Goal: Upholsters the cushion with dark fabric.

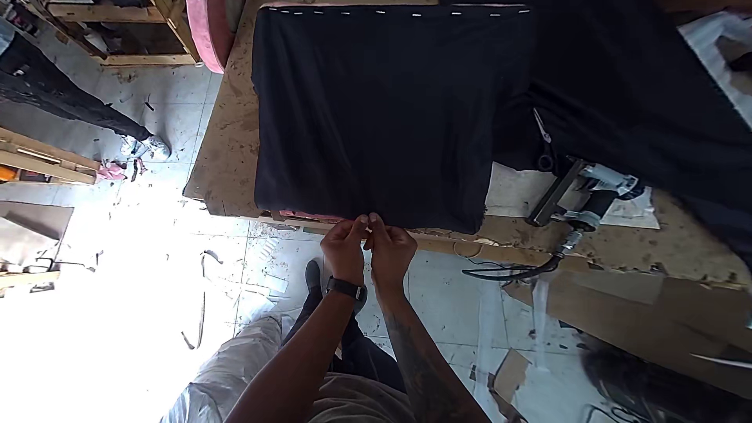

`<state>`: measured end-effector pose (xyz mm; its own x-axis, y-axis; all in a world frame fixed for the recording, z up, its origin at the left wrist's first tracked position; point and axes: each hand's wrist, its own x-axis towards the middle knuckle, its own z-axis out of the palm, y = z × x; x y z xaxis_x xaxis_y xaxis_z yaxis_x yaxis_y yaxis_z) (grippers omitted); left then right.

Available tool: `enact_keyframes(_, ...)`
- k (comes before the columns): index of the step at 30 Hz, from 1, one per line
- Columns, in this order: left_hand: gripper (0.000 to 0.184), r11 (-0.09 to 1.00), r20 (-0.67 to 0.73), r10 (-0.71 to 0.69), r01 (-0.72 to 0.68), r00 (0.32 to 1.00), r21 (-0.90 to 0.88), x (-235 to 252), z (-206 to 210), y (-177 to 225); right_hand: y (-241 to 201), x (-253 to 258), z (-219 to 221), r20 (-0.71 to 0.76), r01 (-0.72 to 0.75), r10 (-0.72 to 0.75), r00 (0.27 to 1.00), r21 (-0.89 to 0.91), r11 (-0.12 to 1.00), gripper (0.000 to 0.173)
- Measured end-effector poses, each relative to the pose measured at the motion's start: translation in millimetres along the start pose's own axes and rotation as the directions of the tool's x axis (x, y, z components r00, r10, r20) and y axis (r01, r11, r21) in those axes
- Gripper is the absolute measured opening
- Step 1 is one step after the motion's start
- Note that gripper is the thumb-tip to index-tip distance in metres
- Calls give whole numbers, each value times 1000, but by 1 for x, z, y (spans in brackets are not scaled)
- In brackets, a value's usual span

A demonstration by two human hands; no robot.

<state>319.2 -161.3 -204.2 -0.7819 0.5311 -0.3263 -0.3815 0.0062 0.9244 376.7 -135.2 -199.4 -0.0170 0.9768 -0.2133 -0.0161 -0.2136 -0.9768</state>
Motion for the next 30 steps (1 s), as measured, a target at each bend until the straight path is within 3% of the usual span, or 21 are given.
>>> enact_keyframes(6,22,1000,-15,-8,8,1000,-17,6,-1,-15,6,1,-6,-45,10,-16,999,-137,991,47)
enact_keyframes(10,23,998,78,18,-23,997,65,16,-8,-19,15,9,-21,-3,44,-46,999,-166,985,45)
enact_keyframes(12,22,988,157,69,-90,985,127,18,-17,-16,15,19,-56,37,139,-135,990,-166,976,30)
enact_keyframes(14,19,985,192,71,-99,979,139,21,-17,-16,7,45,-124,-38,267,-277,960,-179,947,14)
enact_keyframes(16,18,991,175,76,-94,982,96,22,-15,-21,-15,84,-207,-167,286,-356,920,-338,897,22)
enact_keyframes(19,17,994,164,87,-97,983,54,24,-15,-23,-47,164,-303,-338,34,-299,892,-611,791,55)
enact_keyframes(22,18,993,189,99,-108,977,40,25,-18,-25,-38,239,-350,-426,-243,-116,897,-695,676,85)
enact_keyframes(26,20,997,205,69,-77,976,28,35,-23,-26,-21,301,-364,-382,-315,-30,924,-801,509,73)
enact_keyframes(28,20,998,229,59,-62,972,7,38,-25,-25,-25,298,-366,-385,-313,14,923,-726,612,64)
enact_keyframes(30,18,998,257,57,-56,965,-12,40,-26,-26,-43,255,-352,-414,-255,7,910,-546,798,69)
